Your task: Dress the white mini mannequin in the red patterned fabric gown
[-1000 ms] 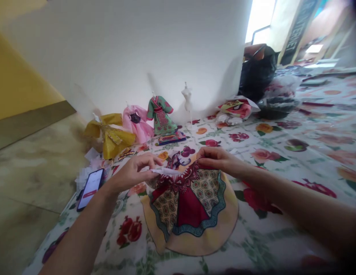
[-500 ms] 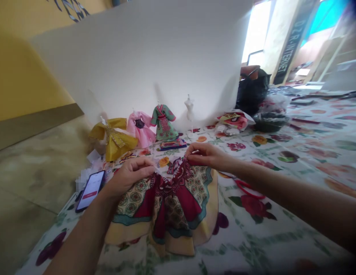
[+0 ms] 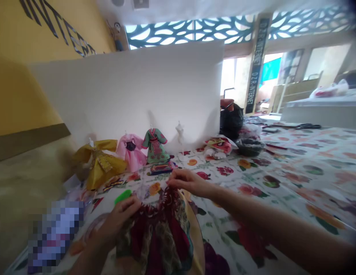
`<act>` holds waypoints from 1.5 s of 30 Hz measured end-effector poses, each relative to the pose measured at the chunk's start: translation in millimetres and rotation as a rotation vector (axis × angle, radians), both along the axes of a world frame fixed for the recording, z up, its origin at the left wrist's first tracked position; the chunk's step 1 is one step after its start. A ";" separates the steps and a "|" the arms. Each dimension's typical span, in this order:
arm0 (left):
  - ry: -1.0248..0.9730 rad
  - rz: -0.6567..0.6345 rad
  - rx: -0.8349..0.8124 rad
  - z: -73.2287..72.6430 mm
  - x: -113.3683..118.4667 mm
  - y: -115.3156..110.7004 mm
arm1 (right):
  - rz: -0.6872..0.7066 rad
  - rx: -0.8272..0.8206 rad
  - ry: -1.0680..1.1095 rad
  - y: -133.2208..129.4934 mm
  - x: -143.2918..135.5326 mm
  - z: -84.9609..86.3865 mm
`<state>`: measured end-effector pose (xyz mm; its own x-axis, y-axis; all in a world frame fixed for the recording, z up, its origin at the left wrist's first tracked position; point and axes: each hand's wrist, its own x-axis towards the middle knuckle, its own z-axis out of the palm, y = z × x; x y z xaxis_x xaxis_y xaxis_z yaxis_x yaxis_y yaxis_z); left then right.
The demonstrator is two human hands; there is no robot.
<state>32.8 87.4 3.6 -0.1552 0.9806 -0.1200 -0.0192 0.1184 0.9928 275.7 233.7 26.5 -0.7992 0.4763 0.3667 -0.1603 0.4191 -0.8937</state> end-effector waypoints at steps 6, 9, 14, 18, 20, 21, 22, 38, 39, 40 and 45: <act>0.231 -0.085 -0.019 -7.9 -5.2 2.7 | -0.026 0.004 -0.098 21.4 9.7 -3.2; 0.299 -0.049 0.002 -12.6 -4.5 0.8 | -0.169 0.107 -0.156 48.6 7.7 -3.0; 0.376 -0.063 0.018 -16.1 -5.2 -0.5 | -0.661 0.105 -0.025 128.4 0.7 9.5; 0.407 -0.142 0.000 -23.2 -9.2 1.9 | -0.947 0.078 -0.039 187.5 -6.9 20.7; 0.416 -0.167 -0.006 -26.8 -10.2 3.1 | -1.013 0.068 -0.069 207.0 -12.6 24.4; 0.421 -0.161 -0.003 -27.9 -10.3 3.5 | -1.034 0.064 -0.083 214.4 -15.8 26.0; 0.428 -0.149 0.002 -28.6 -10.3 3.7 | -1.051 0.059 -0.096 220.6 -19.1 27.5; 0.700 -0.187 -0.045 -35.2 -23.5 -0.4 | -1.012 0.147 -0.077 217.9 -10.2 52.6; 0.693 -0.177 -0.035 -33.9 -23.2 -0.8 | -0.999 0.159 -0.035 208.7 -5.0 59.6; 0.691 -0.161 -0.021 -32.2 -22.6 -1.3 | -0.977 0.165 0.005 197.8 -0.2 66.4; 0.704 -0.092 0.070 -22.2 -12.5 -3.2 | -0.757 0.117 0.129 122.9 10.0 83.5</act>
